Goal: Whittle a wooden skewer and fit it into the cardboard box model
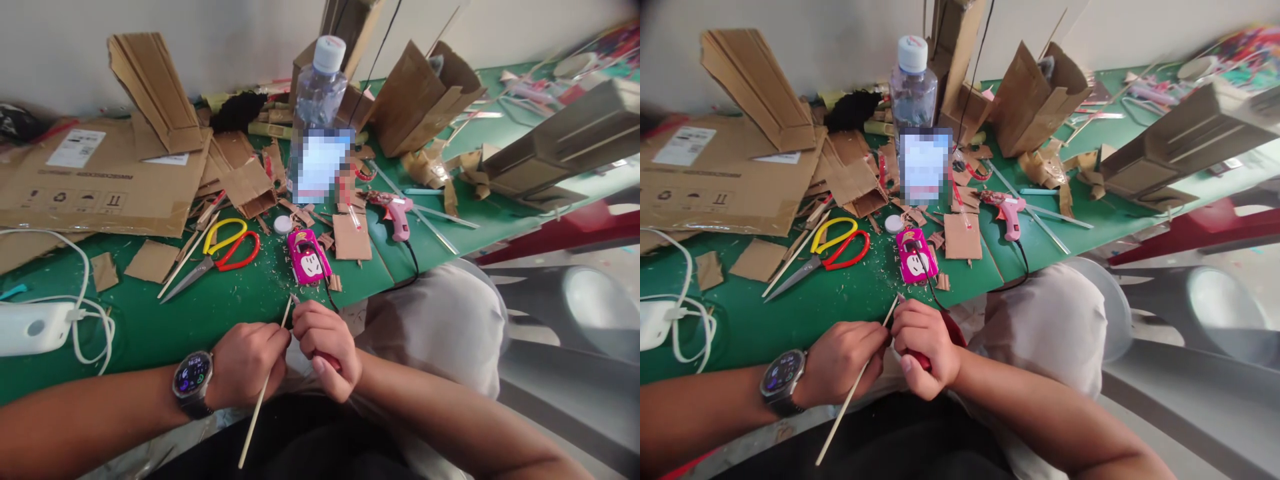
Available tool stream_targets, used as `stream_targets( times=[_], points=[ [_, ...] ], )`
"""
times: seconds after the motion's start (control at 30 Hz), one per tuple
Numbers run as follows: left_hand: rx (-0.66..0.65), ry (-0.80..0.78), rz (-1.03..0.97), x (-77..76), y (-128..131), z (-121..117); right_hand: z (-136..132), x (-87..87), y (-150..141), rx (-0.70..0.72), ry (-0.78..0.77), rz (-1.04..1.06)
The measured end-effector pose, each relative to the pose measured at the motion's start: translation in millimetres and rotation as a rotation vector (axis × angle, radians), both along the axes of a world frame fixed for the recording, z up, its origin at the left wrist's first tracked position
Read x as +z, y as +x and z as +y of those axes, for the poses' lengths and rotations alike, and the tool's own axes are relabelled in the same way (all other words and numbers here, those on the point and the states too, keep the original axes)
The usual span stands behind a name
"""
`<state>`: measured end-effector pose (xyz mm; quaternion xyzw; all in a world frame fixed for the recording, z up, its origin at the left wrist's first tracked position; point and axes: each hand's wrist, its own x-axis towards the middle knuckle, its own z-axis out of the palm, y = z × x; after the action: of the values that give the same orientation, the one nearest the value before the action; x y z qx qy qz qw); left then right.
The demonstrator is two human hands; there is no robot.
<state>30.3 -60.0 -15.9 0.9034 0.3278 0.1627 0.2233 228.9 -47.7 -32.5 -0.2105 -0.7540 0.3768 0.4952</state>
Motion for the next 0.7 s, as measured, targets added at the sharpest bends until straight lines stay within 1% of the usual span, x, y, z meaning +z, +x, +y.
stream_targets(
  times=[0.17, 0.43, 0.7],
  points=[
    [-0.005, -0.012, -0.022, 0.7, 0.4, 2.0, -1.1, 5.8, -0.9, 0.018, -0.009, 0.027],
    [0.005, 0.049, -0.061, 1.9, 1.1, 3.0, -3.3, 8.6, -4.0, 0.048, -0.029, 0.037],
    [-0.023, 0.046, -0.067, 3.4, 0.7, 4.0, -1.5, 8.2, -5.9, 0.034, -0.056, 0.051]
  ],
)
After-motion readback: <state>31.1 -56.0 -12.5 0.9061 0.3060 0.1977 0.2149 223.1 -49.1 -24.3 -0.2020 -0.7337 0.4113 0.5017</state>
